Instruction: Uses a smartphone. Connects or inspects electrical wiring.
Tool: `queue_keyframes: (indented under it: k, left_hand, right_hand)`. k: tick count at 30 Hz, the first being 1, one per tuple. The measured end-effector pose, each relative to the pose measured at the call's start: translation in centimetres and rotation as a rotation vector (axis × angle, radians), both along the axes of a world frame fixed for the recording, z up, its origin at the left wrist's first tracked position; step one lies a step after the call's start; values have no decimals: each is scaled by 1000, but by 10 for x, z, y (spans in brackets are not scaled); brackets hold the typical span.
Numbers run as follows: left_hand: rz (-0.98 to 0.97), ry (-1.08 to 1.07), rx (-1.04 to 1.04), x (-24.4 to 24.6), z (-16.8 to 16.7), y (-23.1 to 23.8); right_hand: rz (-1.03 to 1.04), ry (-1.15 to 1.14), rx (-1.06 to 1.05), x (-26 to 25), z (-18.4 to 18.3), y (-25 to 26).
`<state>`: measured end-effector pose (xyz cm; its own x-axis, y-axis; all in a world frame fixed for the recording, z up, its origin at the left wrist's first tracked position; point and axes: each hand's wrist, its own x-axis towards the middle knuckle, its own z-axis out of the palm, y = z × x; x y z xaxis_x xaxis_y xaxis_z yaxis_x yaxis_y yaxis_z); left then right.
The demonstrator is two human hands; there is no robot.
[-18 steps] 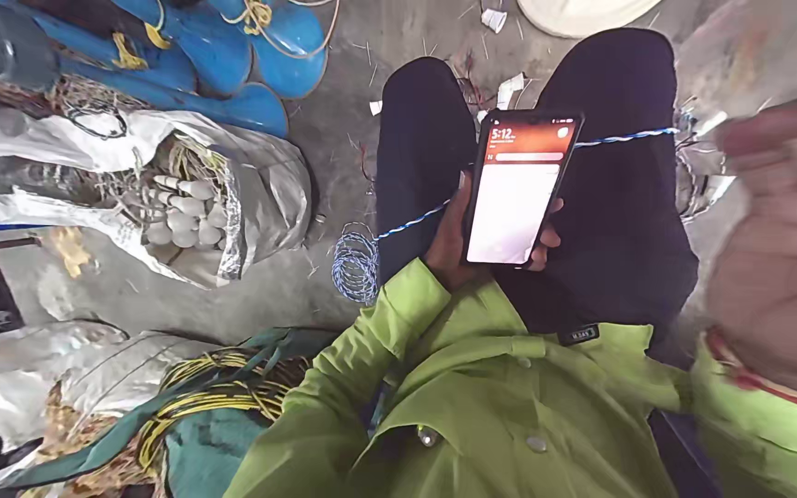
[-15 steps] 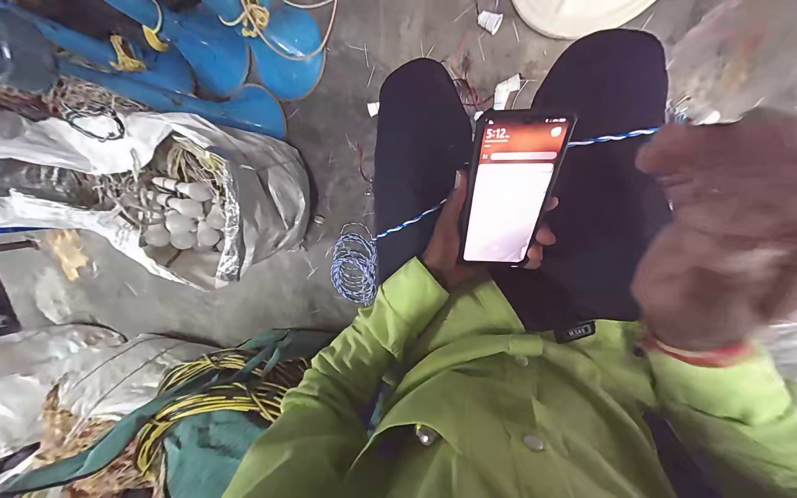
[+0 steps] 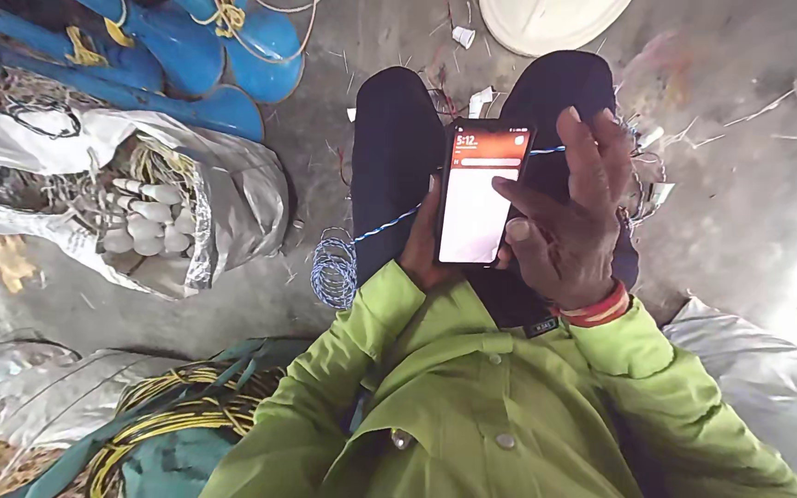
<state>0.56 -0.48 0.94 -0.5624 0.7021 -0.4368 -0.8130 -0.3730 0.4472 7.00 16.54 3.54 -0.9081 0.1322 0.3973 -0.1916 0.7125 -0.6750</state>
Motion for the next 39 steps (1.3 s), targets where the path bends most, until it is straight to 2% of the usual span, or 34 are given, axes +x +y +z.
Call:
queue_keyframes:
  k: [4, 7, 11, 17, 23, 29, 31, 34, 37, 39]
  left_hand:
    - [-28, 59, -22, 0, -1, -3]
    - [-26, 47, -53, 0, 1, -2]
    - [-6, 18, -19, 0, 1, -1]
    - [-28, -63, 199, -9, -13, 4]
    - [25, -58, 99, -9, -10, 5]
    - [54, -9, -1, -7, -4, 4]
    - [54, -62, 76, -10, -10, 4]
    - [37, -113, 147, -11, -13, 4]
    - [-40, -111, 198, -11, -16, 4]
    - [-62, -92, 235, -10, -19, 4]
  right_hand:
    - [74, -44, 89, -2, -2, -3]
    - [29, -89, 111, -1, -1, -3]
    - [-161, -46, 35, 2, 0, 3]
    - [-174, 22, -61, 3, -2, 4]
    - [-175, -31, -102, 2, -4, 6]
    - [-86, -152, -210, 0, -1, 6]
    - [-76, -155, -256, 0, -1, 6]
    - [-40, -219, -428, 2, 10, 6]
    - [25, -345, -817, 3, 23, 8]
    - [72, -386, -992, 2, 27, 10]
